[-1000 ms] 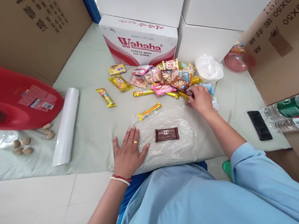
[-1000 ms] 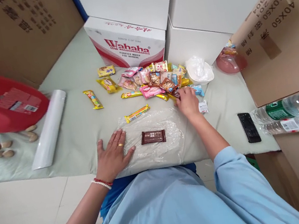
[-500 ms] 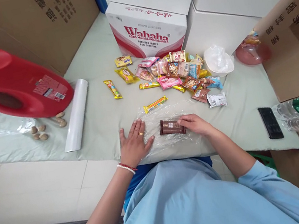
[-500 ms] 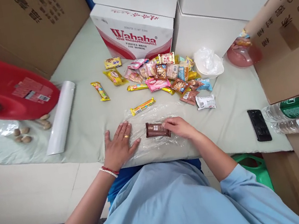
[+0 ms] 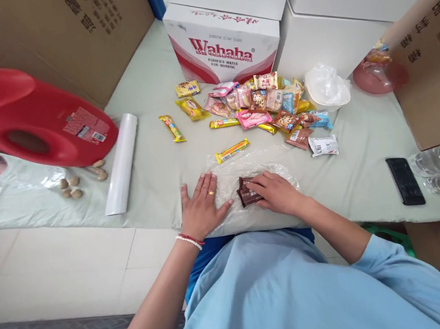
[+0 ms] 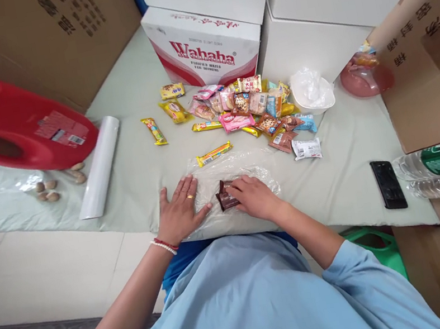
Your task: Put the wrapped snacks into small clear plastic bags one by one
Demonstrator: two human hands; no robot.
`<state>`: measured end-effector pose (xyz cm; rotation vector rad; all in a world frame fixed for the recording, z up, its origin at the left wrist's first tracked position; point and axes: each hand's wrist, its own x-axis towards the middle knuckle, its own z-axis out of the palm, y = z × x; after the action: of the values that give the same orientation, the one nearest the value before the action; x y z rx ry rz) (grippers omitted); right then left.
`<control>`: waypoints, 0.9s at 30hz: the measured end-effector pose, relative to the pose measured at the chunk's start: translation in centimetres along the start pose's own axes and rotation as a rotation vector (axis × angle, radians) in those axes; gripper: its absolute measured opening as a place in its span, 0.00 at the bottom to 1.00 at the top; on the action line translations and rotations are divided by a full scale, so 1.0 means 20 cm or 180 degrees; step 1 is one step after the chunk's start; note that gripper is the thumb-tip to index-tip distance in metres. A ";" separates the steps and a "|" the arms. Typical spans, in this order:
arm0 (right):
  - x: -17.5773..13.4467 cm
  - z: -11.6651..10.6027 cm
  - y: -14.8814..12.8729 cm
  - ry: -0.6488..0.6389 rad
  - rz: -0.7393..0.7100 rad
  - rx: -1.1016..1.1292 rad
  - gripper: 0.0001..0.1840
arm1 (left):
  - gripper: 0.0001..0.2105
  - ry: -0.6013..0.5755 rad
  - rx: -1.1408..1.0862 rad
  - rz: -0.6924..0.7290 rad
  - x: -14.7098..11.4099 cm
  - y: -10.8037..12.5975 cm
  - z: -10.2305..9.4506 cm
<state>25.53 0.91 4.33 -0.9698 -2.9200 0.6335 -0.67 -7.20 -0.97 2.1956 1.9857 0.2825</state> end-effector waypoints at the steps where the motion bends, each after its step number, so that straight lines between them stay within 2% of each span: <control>1: -0.01 0.00 0.02 0.0092 0.0062 0.0114 0.32 | 0.41 -0.0047 0.0008 0.0019 0.00 0.00 0.00; 4: -0.01 -0.03 0.07 0.0404 0.0312 0.0556 0.30 | 0.45 -0.0156 0.0027 0.0044 0.00 -0.01 0.00; 6: 0.01 -0.05 0.06 0.0496 0.0532 0.0587 0.30 | 0.46 -0.0174 0.0041 0.0028 0.00 -0.01 0.00; 11: 0.10 -0.05 -0.01 0.0021 0.0613 -0.0140 0.28 | 0.44 -0.0136 0.0075 0.0012 0.00 -0.01 0.01; 14: 0.11 -0.04 -0.02 -0.0074 0.0604 -0.0338 0.28 | 0.44 -0.0081 0.0051 0.0055 -0.01 -0.01 0.01; 18: 0.09 -0.07 0.00 -0.0085 0.0559 -0.0272 0.25 | 0.44 -0.0031 0.0007 0.0059 -0.01 0.00 0.01; 21: 0.10 -0.09 -0.01 0.0008 0.0531 -0.0175 0.26 | 0.44 -0.0033 -0.0002 0.0039 -0.01 0.00 0.01; 25: 0.15 -0.05 -0.02 -0.0080 0.0548 -0.0090 0.26 | 0.43 -0.0064 -0.0036 0.0033 0.00 -0.01 0.00; 27: 0.13 -0.04 0.00 0.0002 0.0525 0.0101 0.31 | 0.43 0.0005 -0.0068 0.0036 -0.03 -0.02 -0.01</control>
<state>23.39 2.67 4.68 -1.2162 -2.8404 0.6822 -1.17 -7.68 -0.96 2.1951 1.9625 0.3057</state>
